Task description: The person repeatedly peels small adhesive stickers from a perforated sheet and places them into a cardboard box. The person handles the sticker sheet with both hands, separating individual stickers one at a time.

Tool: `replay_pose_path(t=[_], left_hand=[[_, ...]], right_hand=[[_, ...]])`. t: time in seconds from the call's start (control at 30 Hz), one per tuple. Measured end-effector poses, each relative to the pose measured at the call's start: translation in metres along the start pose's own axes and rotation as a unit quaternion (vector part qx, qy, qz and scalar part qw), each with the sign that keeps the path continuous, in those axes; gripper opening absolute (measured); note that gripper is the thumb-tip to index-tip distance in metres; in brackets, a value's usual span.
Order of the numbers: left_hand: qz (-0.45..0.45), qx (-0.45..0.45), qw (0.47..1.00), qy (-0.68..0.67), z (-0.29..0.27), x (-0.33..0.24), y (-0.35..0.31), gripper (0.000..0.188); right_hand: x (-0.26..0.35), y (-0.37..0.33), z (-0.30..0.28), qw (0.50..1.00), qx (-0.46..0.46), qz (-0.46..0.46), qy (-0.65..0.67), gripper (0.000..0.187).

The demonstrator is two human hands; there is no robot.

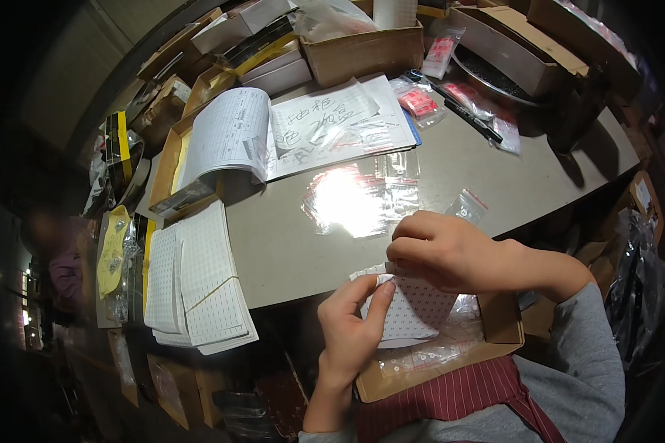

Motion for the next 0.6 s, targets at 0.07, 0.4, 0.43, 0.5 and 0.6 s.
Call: replay_pose_path(t=[0.07,0.4,0.43,0.5,0.6], left_hand=[[0.000,-0.002,1.000,0.006,0.000,-0.001,0.000,0.015],[-0.033,-0.018,0.998,-0.052,-0.003,0.012,0.003,0.015],[-0.034,-0.020,0.997,-0.059,-0.005,0.013,0.002,0.015],[-0.026,-0.021,0.997,-0.070,-0.003,0.012,0.002,0.016],[-0.010,-0.024,0.996,-0.083,0.000,0.009,0.003,0.015]], right_hand=[[0.004,-0.001,0.003,0.999,0.005,-0.008,-0.043,0.025],[-0.011,-0.031,-0.060,0.991,-0.113,0.054,0.044,0.022],[-0.025,-0.039,-0.069,0.984,-0.100,0.141,0.049,0.018],[-0.046,-0.061,-0.082,0.958,-0.072,0.270,0.061,0.018],[-0.055,-0.083,-0.068,0.945,0.000,0.324,0.045,0.021]])
Point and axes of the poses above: each hand's wrist, its own y-axis towards the middle knuckle, its own z-axis out of the palm, x = y × z, the point moved 7 cm from there along y, towards the middle knuckle, and after that the axes turned 10 degrees about -z, right-handed, at the moved point
